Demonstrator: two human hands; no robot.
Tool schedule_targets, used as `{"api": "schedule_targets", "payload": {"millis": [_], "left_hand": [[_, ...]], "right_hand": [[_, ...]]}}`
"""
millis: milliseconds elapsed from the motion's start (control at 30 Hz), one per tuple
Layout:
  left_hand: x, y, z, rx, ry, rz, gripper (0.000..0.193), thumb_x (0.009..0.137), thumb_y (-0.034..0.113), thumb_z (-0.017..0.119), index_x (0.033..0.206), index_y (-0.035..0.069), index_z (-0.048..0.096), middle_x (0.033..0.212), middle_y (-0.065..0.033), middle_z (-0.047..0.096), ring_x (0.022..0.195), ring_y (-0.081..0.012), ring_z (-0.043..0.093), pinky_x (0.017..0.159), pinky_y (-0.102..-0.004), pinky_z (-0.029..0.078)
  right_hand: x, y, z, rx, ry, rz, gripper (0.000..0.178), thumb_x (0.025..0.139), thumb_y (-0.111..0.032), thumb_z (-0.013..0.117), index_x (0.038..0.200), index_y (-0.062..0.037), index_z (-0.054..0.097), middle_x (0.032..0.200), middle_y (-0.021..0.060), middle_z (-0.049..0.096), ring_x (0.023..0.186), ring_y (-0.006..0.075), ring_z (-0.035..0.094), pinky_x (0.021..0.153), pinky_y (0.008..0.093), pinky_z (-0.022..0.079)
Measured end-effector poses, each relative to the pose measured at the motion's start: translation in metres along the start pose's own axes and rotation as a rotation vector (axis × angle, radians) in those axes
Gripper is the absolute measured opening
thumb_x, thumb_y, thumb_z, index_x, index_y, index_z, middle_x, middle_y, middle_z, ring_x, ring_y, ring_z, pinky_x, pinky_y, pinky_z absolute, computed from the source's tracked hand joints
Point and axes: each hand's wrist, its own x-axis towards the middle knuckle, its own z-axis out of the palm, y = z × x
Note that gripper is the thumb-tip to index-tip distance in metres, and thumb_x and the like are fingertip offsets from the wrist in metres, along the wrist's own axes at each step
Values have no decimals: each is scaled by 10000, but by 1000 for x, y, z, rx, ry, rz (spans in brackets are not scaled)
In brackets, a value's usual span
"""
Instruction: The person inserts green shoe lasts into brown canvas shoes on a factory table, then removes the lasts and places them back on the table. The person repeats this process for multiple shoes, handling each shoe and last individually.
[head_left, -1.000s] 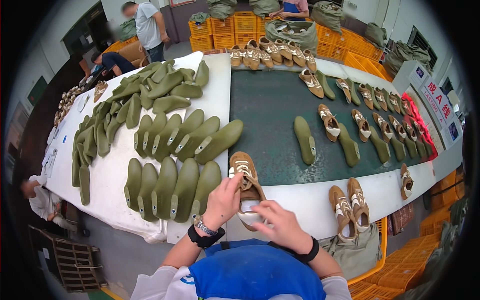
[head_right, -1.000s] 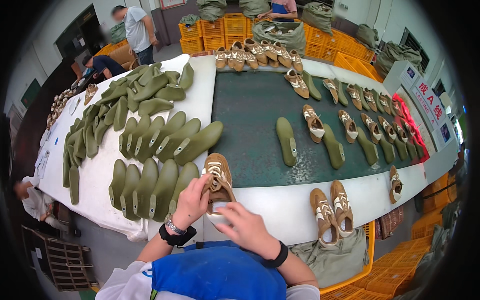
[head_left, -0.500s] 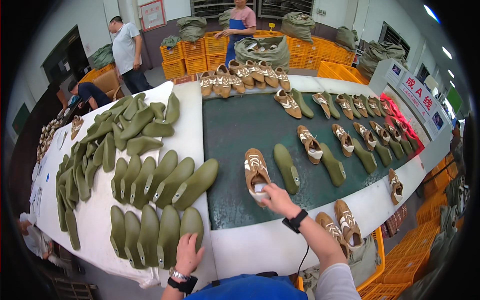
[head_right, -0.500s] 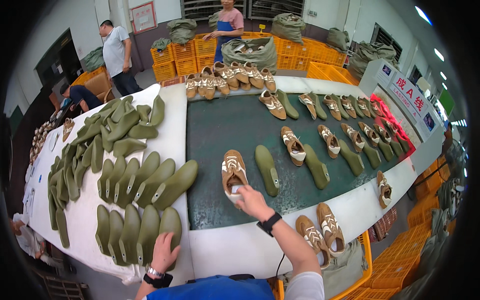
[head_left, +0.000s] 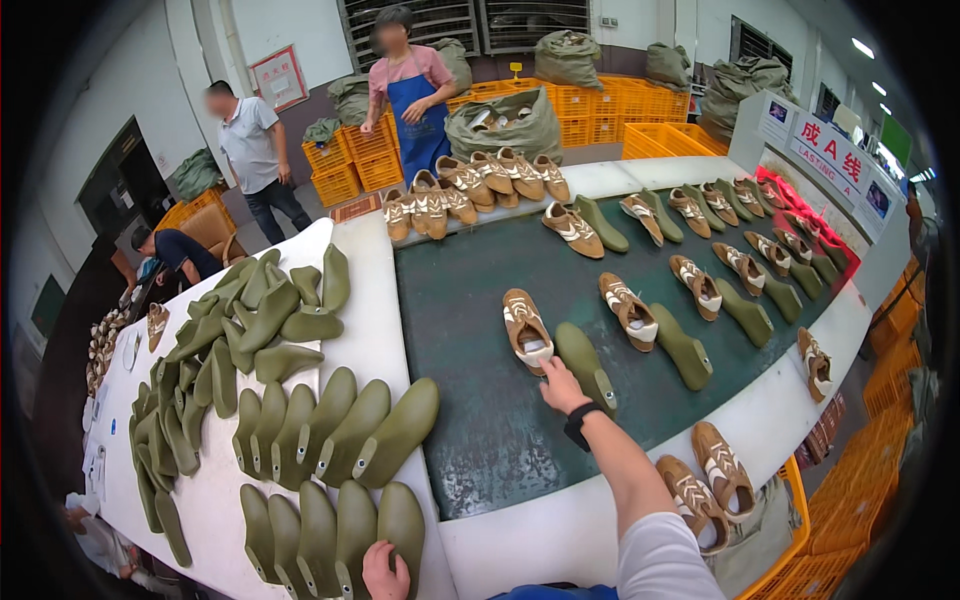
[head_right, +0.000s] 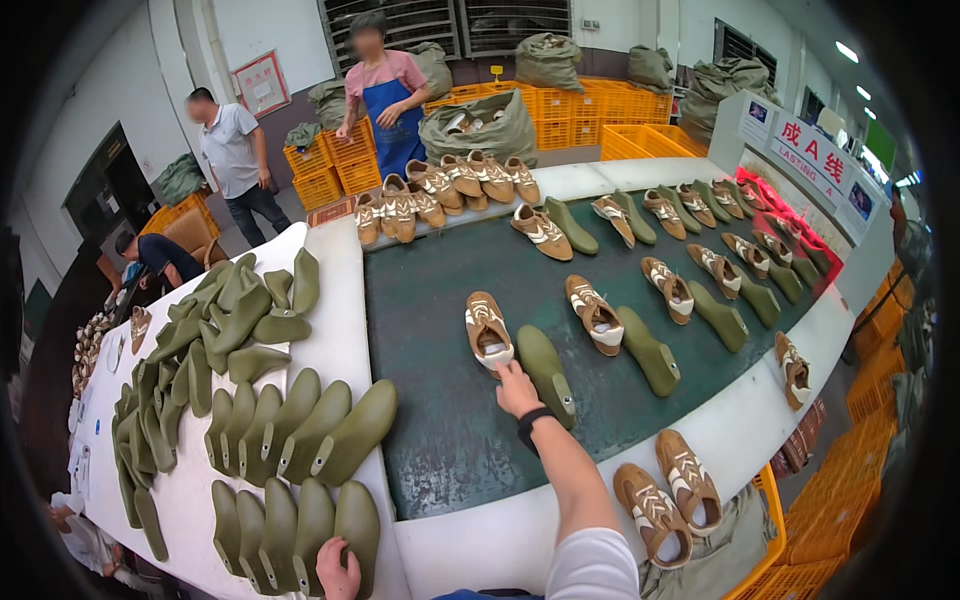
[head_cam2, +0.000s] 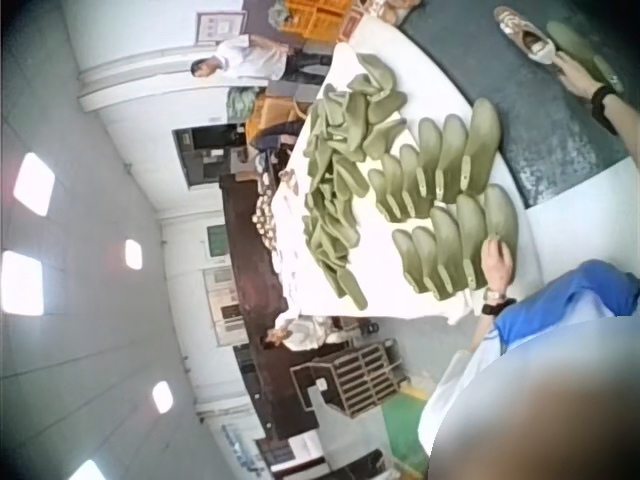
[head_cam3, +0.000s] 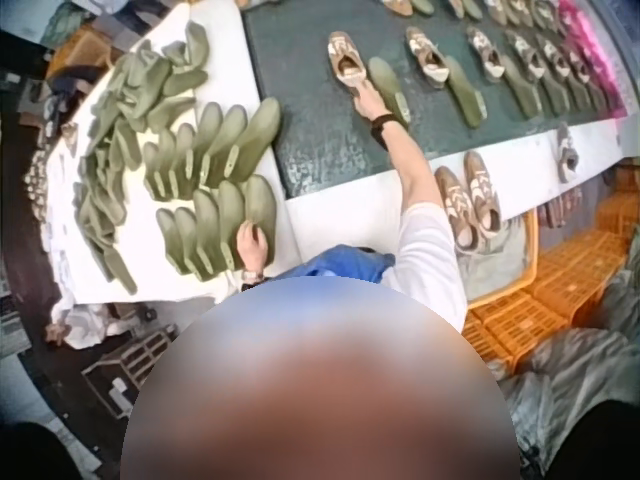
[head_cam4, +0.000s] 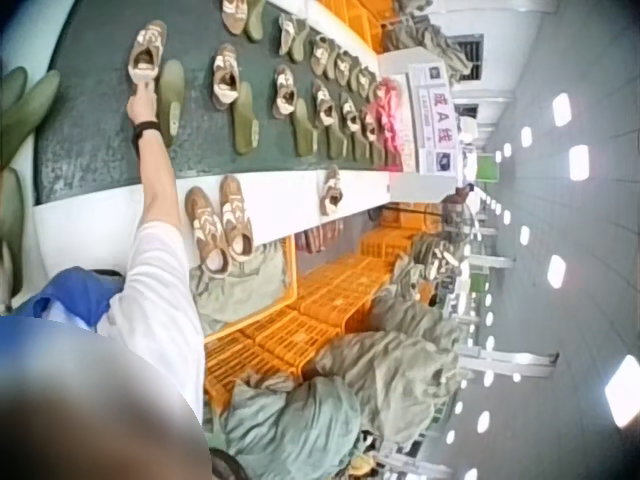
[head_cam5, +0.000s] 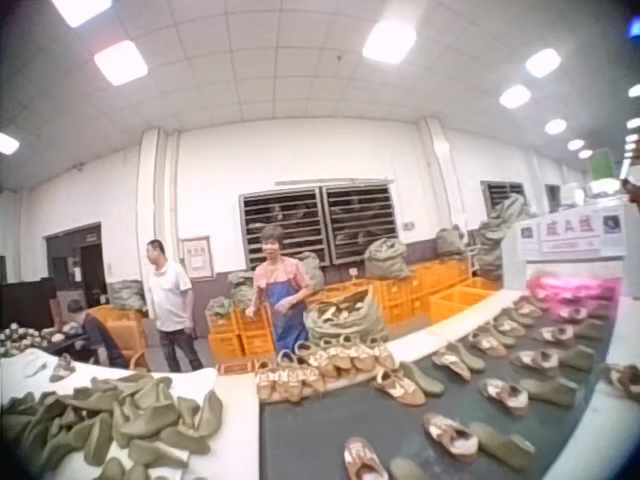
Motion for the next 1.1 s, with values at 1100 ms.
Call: {"api": "schedule_targets", "payload": {"millis": [1100], "left_hand": [[46, -31, -18, -179, -236, 215, 400, 777, 211, 664, 1124, 29, 580, 1144, -184, 562, 1112, -353, 496, 958, -416, 413]], "right_hand": [[-301, -165, 33, 220, -182, -332, 353, 762, -52, 622, 1114, -69, 588, 1274, 245, 451, 1150, 408, 466, 970, 418, 408]]}}
